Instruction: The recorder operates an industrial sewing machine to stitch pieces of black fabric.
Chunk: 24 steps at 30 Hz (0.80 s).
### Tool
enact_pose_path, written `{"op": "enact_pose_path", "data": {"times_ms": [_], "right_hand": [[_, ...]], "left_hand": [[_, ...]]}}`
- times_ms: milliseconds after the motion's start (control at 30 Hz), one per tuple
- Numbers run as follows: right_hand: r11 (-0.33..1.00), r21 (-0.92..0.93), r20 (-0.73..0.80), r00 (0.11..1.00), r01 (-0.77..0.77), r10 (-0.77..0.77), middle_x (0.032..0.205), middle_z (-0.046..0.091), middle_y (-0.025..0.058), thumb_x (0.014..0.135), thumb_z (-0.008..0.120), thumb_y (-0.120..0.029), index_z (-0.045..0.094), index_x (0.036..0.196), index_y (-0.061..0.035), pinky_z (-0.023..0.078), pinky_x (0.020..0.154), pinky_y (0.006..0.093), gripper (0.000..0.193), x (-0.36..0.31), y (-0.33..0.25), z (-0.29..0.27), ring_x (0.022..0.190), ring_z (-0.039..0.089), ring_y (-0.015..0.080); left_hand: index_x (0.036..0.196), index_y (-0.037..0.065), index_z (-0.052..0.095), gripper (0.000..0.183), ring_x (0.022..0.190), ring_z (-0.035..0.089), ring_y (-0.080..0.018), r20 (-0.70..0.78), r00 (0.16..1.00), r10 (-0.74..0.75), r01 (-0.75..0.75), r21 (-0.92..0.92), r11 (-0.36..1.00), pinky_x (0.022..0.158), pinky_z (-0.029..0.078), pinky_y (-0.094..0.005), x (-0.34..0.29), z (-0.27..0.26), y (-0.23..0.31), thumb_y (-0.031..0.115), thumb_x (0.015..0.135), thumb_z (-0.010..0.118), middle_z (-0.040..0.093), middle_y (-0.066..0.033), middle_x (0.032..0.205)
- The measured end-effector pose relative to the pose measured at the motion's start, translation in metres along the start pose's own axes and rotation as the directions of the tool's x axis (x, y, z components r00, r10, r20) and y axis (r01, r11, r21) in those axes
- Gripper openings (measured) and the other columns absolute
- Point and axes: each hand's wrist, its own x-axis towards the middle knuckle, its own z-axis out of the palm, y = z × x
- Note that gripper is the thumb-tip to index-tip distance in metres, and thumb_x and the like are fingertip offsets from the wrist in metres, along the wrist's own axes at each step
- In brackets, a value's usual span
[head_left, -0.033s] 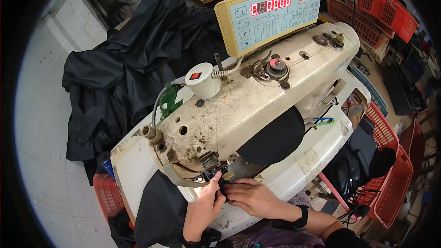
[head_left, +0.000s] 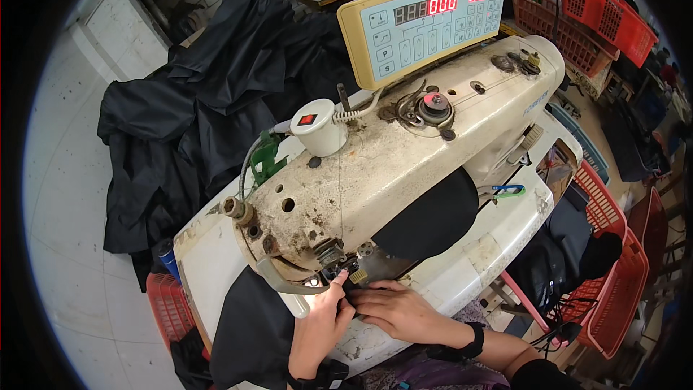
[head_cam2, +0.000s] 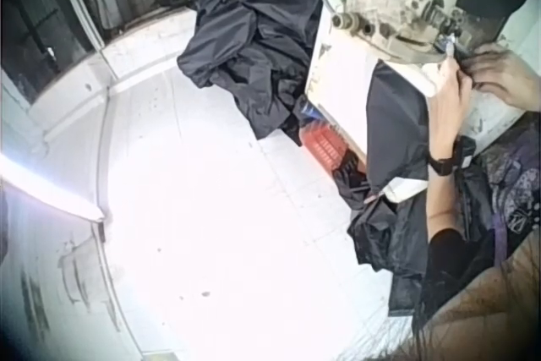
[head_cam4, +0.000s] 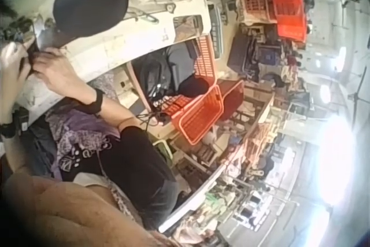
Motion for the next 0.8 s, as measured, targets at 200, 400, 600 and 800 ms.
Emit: {"op": "enact_pose_path", "data": {"times_ms": [200,400,600,800], "right_hand": [[0.998,-0.051,0.026,0.999,-0.034,0.036,0.128,0.062,0.0114,0.088,0.066,-0.019,0.062,0.112,-0.0025,0.039,0.105,0.0389,0.029,0.004,-0.005,-0.002,0.122,0.056,0.0238],[0.995,0.013,0.029,0.995,-0.098,0.098,0.121,0.064,0.0099,0.086,0.067,-0.018,0.063,0.109,-0.0047,0.040,0.102,0.0395,0.027,0.006,-0.005,-0.002,0.115,0.057,0.0269],[0.996,-0.066,0.001,0.999,-0.052,0.052,0.123,0.065,0.0097,0.088,0.067,-0.019,0.065,0.112,-0.0047,0.040,0.104,0.0399,0.029,-0.002,-0.006,0.005,0.118,0.058,0.0243],[0.996,-0.083,-0.047,0.999,-0.023,0.019,0.117,0.064,0.0117,0.088,0.063,-0.015,0.062,0.105,-0.0036,0.040,0.104,0.0373,0.020,-0.001,-0.006,0.007,0.114,0.058,0.0256]], "left_hand": [[0.090,0.003,0.059,0.017,0.098,0.060,-0.0329,-0.387,0.922,0.020,0.069,0.214,0.974,0.093,0.039,-0.0439,-0.007,0.026,0.007,0.006,0.076,0.069,0.065,-0.0094,0.104],[0.095,0.005,0.063,0.020,0.104,0.060,-0.0295,-0.422,0.906,-0.021,0.080,0.124,0.989,0.106,0.025,-0.0579,-0.012,0.033,0.000,0.011,0.077,0.071,0.068,-0.0071,0.105],[0.096,-0.003,0.058,0.017,0.094,0.060,-0.0379,-0.291,0.951,-0.107,0.059,-0.171,0.983,0.085,0.048,-0.0419,-0.006,0.021,0.001,-0.002,0.079,0.064,0.064,-0.0187,0.105],[0.095,-0.002,0.059,0.018,0.088,0.060,-0.0351,-0.186,0.977,-0.102,0.071,-0.164,0.984,0.081,0.046,-0.0419,-0.004,0.015,0.007,-0.001,0.078,0.064,0.066,-0.0166,0.101]]}}
